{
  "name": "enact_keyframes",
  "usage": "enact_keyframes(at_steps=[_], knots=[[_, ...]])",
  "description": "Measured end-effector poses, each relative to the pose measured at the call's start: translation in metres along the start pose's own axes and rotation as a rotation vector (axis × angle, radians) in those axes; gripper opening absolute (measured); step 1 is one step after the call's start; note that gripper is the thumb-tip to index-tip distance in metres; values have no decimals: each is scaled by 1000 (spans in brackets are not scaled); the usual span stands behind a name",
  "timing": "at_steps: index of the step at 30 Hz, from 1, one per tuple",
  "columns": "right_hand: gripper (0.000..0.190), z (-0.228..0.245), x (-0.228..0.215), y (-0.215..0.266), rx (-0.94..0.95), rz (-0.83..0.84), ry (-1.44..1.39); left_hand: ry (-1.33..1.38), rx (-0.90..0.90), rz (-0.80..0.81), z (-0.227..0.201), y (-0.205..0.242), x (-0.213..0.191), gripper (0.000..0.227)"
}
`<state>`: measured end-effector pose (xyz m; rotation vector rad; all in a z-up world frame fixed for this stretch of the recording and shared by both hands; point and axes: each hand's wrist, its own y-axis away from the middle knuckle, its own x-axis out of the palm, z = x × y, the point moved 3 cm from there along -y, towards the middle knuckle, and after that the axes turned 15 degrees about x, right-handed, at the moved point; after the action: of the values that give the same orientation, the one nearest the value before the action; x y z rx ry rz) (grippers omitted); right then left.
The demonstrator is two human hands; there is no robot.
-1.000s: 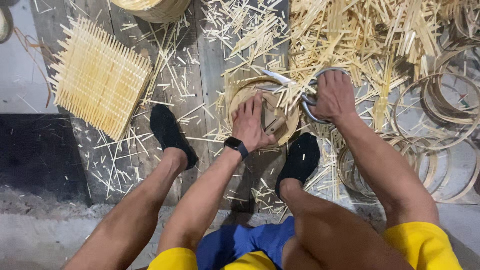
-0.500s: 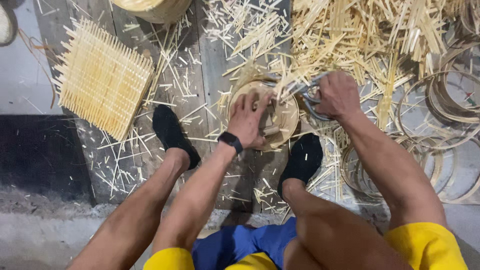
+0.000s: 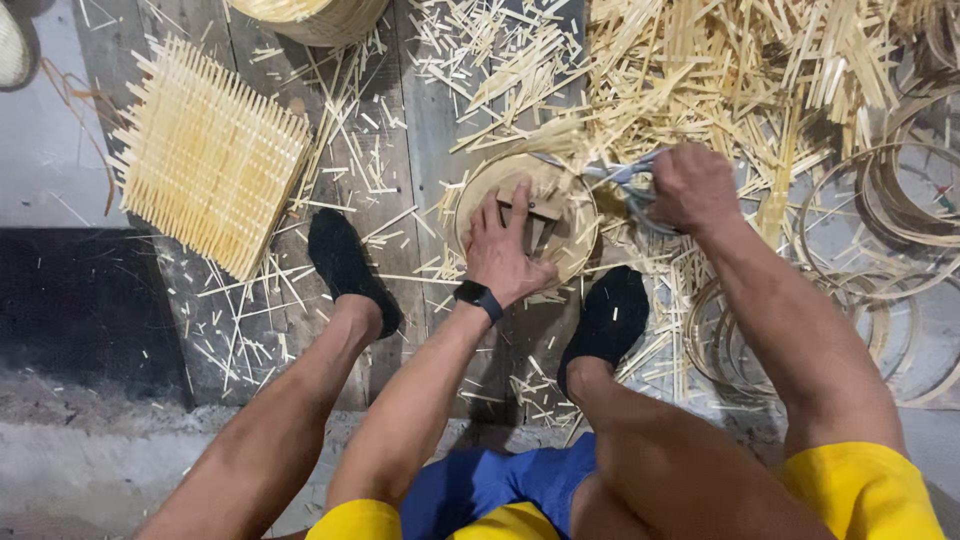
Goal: The person repeatedly places a circular wooden mold over a square woven bamboo mat, then uses shears to trim the excess bamboo strips flush with the mold's edge. After each cut, the mold is removed and the finished circular base is set aside.
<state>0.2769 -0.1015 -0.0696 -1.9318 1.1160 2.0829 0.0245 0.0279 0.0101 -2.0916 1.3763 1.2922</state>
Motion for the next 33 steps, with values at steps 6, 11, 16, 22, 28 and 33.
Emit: enact_keyframes(at_steps=[6, 11, 16, 22, 28, 33], knots=[[52, 9, -1, -5, -94, -475, 98, -12, 116, 135, 1, -7, -9, 125], [38, 1, 11, -4, -39, -79, 22, -46, 210, 228, 6, -10, -12, 122], [45, -7, 3, 0, -40, -115, 47, -71, 259, 331, 6, -9, -13, 129], [45, 20, -13, -7, -142, -319, 86, -90, 365, 425, 10, -14, -15, 130], [51, -23, -19, -2, 210, 286, -111, -104, 446, 404, 15, -13, -14, 114], [47, -37, -19, 7, 512, -31, -341, 120, 404, 211, 27, -19, -7, 84]])
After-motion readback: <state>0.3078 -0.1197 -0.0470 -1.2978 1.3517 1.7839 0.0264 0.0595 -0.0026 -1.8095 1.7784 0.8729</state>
